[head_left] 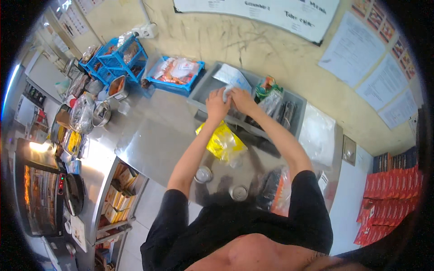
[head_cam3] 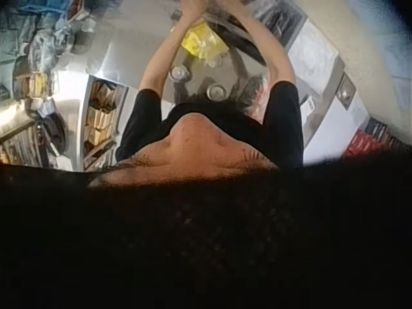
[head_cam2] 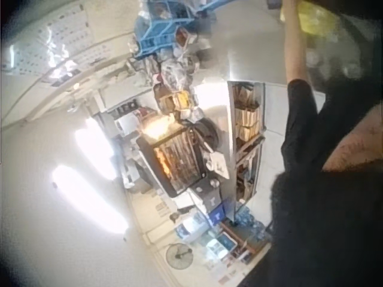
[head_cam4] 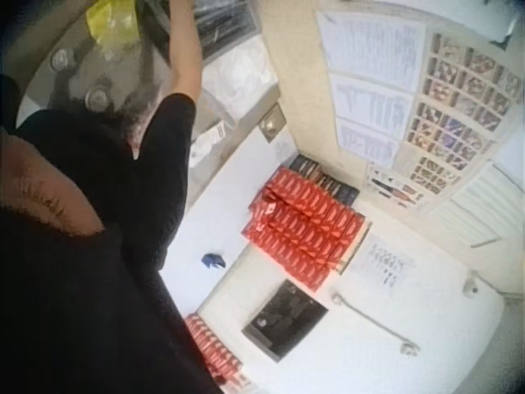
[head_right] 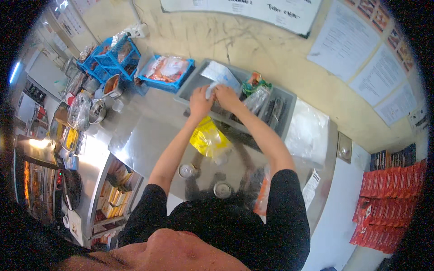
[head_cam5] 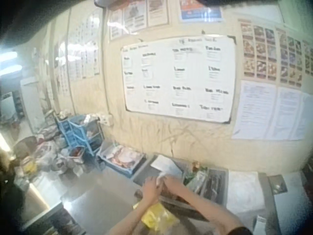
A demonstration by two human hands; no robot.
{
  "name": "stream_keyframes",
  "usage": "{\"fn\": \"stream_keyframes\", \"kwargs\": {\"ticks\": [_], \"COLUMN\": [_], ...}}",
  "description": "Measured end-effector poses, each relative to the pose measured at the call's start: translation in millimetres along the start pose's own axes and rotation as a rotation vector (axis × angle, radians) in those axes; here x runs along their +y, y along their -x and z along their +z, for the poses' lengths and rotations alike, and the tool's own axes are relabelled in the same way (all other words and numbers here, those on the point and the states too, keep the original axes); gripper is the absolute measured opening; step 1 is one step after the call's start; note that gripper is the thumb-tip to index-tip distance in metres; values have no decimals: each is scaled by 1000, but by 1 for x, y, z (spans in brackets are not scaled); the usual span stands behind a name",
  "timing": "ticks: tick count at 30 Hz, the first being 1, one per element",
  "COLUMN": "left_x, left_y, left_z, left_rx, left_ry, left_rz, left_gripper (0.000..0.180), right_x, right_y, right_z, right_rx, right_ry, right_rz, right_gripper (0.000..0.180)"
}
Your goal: The person packs a food order by placing boxes into a plastic bag, including several cans, and handing the completed package to someone through a service window. They also check the order receipt and prepare a new box by placing rice and fried chicken inside.
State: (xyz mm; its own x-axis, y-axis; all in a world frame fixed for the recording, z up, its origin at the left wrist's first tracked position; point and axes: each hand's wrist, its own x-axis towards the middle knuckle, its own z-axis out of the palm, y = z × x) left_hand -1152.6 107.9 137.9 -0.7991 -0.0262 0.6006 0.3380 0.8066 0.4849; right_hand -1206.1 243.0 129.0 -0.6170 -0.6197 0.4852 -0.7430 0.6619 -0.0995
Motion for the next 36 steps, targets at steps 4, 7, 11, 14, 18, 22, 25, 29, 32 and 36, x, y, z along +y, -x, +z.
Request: {"fn": "stream_keyframes", "kwargs": {"ticks": [4, 7, 11, 14, 18, 22, 25, 29, 32, 36], "left_x": [-42, -64, -90, -113, -79, -66, -56, -51, -51, -49], "left_y": [-7, -9, -11, 0, -18, -24, -20, -20, -25, -34], "left_z": [28, 37, 32, 34, 34, 37, 33, 15, 20, 44], "left_rx": [-218, -141, -83, 25, -263, -50, -1, -68, -129, -245], "left_ry": [95, 141, 256, 244, 247, 191, 220, 216, 172, -45], "left_rz": [-246, -216, -210, -121, -156, -250, -375, -292, -315, -284], "left_gripper": [20, 19, 16, 18, 21, 16, 21, 27, 24, 19], "right_x": [-2, -7, -8, -27, 1, -1, 4, 10, 12, 37], "right_y": [1, 11, -3, -33, -33, -47, -63, -77, -85, -94], "right_z": [12, 9, 27, 26, 19, 3, 4, 5, -5, -19], "right_rx": [6, 113, 166, -136, -202, -333, -381, -416, -534, -747], "right_ry": [27, -128, -191, -193, -221, -133, -23, -91, -210, -246], "right_rz": [49, 3, -28, -4, -47, -91, -186, -246, -213, -127], "right_gripper": [12, 15, 17, 22, 31, 32, 28, 27, 25, 19]}}
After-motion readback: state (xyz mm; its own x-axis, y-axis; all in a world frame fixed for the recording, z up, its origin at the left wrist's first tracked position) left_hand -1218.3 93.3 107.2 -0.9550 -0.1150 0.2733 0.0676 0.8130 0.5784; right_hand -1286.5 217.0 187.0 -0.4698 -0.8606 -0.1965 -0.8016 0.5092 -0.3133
